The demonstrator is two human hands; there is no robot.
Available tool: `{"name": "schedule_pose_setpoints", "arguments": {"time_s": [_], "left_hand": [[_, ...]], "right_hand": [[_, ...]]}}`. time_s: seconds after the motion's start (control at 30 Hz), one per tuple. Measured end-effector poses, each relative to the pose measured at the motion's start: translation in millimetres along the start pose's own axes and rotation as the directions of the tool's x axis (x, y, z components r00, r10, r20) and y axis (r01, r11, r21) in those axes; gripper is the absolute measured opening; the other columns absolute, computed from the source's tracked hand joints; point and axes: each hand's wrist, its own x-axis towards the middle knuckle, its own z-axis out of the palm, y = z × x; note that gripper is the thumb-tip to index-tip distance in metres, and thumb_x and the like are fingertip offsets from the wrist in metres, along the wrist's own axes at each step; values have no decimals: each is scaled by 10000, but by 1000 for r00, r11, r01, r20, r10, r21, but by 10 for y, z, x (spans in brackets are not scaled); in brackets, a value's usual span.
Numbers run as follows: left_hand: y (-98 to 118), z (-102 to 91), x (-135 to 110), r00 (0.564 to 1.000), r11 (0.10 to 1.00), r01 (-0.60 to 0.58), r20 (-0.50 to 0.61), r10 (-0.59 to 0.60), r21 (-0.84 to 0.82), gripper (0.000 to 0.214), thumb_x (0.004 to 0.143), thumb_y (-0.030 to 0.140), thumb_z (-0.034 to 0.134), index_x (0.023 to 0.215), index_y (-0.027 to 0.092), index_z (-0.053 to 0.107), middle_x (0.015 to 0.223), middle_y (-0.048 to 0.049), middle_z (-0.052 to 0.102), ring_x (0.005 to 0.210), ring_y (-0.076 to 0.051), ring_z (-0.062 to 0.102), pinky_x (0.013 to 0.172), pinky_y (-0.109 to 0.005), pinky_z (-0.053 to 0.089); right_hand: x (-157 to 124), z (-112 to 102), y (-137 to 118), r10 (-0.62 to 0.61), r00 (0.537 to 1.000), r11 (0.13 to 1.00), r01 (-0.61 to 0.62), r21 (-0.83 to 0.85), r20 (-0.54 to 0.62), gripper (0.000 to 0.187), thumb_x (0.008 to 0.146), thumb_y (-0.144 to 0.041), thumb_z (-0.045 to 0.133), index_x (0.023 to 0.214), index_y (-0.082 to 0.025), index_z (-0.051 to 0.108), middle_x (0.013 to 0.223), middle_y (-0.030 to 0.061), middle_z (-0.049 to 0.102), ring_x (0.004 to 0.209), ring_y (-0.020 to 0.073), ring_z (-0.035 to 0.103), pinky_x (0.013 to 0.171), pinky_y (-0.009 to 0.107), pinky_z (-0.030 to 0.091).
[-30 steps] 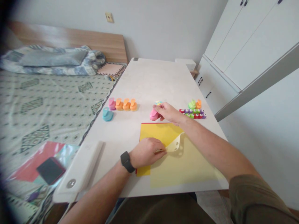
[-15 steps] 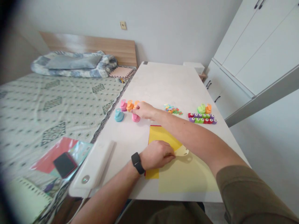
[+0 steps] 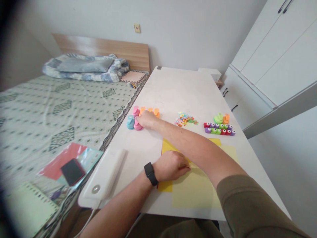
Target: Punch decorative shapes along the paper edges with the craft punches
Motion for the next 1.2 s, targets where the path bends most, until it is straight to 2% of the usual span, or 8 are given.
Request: {"name": "schedule_pose_setpoints", "arguments": {"time_s": [0.2,0.47,0.6,0.7,0.83,0.97,1.1,1.2], "left_hand": [[24,-30,2,1000,1000,21,11,-21,8,227,937,292,587,808,173,732,856,-57,769,786,-193,701,665,-283,455],[14,-35,12,999,1000,24,27,-24,-6,228,940,298,587,812,174,729,863,-73,763,792,-202,694,679,-290,462],[6,-23,18,999,1000,18,39,-17,-12,244,962,310,571,830,176,726,857,-65,754,787,-188,681,693,-282,451],[8,-15,24,999,999,35,28,-35,4,251,964,330,576,807,175,696,838,-54,738,764,-177,662,681,-280,426],[23,-18,37,995,995,102,-5,-102,11,279,952,350,585,741,175,638,775,-47,700,724,-169,627,639,-283,375],[42,-41,51,983,983,182,-35,-183,-32,316,943,362,575,688,176,583,713,-41,658,664,-154,571,596,-285,318],[59,-67,58,952,950,291,-68,-299,-111,356,923,386,576,638,178,534,662,-31,617,588,-133,489,565,-293,269],[70,-82,55,932,919,326,-86,-351,-221,359,915,373,559,619,178,505,614,-8,570,560,-116,453,559,-282,257]], "right_hand": [[-136,-41,13,-17,999,997,15,-70,-35,275,920,-458,590,894,-197,672,888,71,733,791,192,647,633,271,399],[-271,-94,45,-52,997,995,56,-80,54,256,844,-449,687,778,-202,668,840,36,737,757,166,640,599,258,371],[-328,-280,66,-99,993,989,105,-103,63,271,869,-444,671,756,-198,683,802,32,732,751,161,637,606,255,367],[-430,-555,186,-136,990,986,134,-102,-20,280,872,-474,675,861,-196,703,854,25,742,745,148,620,614,249,368],[-620,-1089,590,-89,979,991,69,-114,-186,308,887,-491,653,935,-193,714,880,28,744,735,141,610,641,251,391],[-790,-1736,1283,71,918,953,-178,-244,-389,293,873,-457,663,938,-182,743,905,62,761,785,179,649,673,284,418],[-976,-2299,2071,256,816,763,-500,-410,-518,309,899,-421,634,1016,-167,767,1054,135,771,941,255,688,769,337,469],[-1138,-2513,2513,338,798,654,-581,-485,-500,345,892,-396,653,1037,-108,774,1084,220,757,995,325,693,822,406,492]]}}
